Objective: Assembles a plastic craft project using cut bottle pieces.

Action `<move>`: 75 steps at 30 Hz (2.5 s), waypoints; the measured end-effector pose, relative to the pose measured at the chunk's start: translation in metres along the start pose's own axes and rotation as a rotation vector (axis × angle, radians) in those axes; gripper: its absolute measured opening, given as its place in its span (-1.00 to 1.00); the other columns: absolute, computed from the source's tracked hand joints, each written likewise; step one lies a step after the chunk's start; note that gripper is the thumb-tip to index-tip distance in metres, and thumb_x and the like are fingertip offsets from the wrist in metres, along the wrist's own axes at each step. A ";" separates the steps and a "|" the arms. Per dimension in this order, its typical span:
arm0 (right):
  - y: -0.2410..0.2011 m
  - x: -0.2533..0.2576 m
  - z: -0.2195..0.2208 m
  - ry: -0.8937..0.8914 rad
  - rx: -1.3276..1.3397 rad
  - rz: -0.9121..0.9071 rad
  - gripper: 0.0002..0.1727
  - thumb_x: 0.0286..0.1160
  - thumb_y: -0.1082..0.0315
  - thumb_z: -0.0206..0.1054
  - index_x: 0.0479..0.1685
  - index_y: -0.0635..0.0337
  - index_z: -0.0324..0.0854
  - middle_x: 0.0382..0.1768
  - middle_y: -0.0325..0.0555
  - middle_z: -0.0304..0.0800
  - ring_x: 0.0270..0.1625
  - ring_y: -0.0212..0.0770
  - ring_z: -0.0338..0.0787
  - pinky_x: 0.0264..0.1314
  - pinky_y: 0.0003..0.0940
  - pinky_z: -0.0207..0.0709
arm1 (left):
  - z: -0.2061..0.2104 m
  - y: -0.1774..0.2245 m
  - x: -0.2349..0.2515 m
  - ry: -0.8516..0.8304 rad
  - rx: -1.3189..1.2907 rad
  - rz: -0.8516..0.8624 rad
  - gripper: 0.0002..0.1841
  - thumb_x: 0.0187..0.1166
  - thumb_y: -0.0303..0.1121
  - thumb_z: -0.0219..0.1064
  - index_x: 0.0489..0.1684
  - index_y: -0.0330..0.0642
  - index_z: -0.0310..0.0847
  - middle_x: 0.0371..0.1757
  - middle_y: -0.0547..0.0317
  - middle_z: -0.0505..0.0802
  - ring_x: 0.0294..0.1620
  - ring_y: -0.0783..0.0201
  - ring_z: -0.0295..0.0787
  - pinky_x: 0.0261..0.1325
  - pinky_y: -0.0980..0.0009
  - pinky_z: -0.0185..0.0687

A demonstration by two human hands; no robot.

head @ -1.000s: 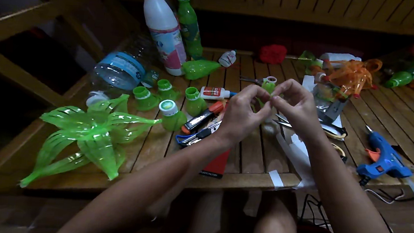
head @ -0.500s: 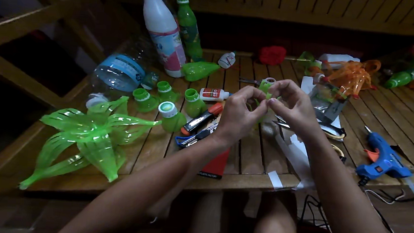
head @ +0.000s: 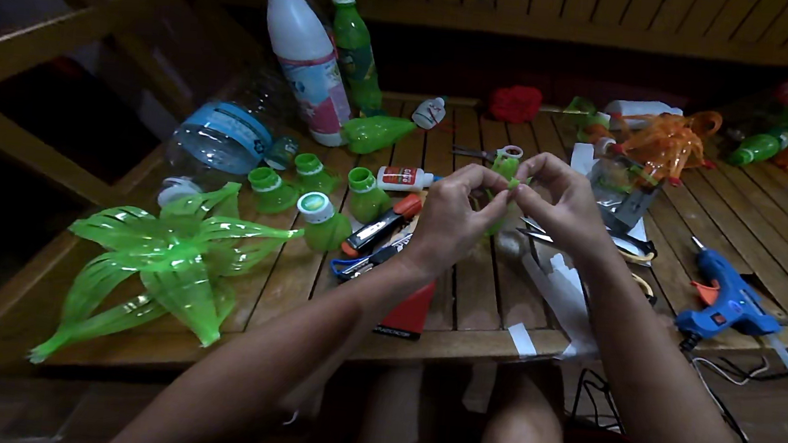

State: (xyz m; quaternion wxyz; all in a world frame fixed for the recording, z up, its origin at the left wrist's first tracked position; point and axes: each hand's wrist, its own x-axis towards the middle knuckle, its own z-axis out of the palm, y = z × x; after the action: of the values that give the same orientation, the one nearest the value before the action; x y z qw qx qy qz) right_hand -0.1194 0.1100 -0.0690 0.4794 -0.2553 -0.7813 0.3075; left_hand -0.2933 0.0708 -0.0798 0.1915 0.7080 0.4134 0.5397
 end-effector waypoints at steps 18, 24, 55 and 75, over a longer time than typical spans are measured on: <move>0.008 0.000 0.000 0.018 -0.069 -0.117 -0.91 0.39 0.39 0.25 -0.29 0.20 0.62 -0.20 -0.33 0.66 -0.09 -0.65 0.62 0.05 -0.67 0.52 | -0.005 0.002 -0.003 -0.079 0.051 0.083 -0.86 0.63 -0.45 0.37 -0.06 -0.35 0.73 -0.15 0.10 0.82 -0.22 0.53 0.74 -0.07 0.66 0.66; 0.008 0.000 0.000 0.026 -0.025 -0.110 -0.92 0.39 0.42 0.25 -0.27 0.22 0.63 -0.18 -0.33 0.68 -0.06 -0.63 0.64 0.08 -0.65 0.53 | -0.003 -0.002 -0.001 -0.069 0.031 0.099 -0.84 0.62 -0.42 0.38 -0.05 -0.34 0.75 -0.12 0.12 0.83 -0.18 0.55 0.76 -0.02 0.65 0.68; 0.002 -0.001 0.006 0.016 -0.003 -0.067 -0.95 0.37 0.44 0.25 -0.27 0.15 0.59 -0.26 -0.43 0.65 -0.11 -0.68 0.63 0.07 -0.66 0.54 | 0.000 -0.003 -0.003 -0.056 0.027 0.105 -0.88 0.56 -0.47 0.35 -0.12 -0.37 0.69 -0.15 0.06 0.77 -0.29 0.49 0.68 -0.20 0.64 0.62; -0.001 -0.004 0.001 -0.036 0.039 -0.034 -0.91 0.41 0.39 0.25 -0.20 0.14 0.61 -0.15 -0.42 0.68 -0.02 -0.66 0.66 0.15 -0.64 0.56 | -0.003 -0.002 -0.004 -0.076 0.024 0.100 -0.87 0.57 -0.47 0.35 -0.12 -0.37 0.69 -0.13 0.05 0.77 -0.28 0.46 0.68 -0.19 0.60 0.63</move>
State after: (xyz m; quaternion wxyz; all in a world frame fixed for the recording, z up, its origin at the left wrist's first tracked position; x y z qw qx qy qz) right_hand -0.1189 0.1069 -0.0710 0.4752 -0.2270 -0.7880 0.3190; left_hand -0.2972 0.0686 -0.0823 0.1712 0.7499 0.3763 0.5165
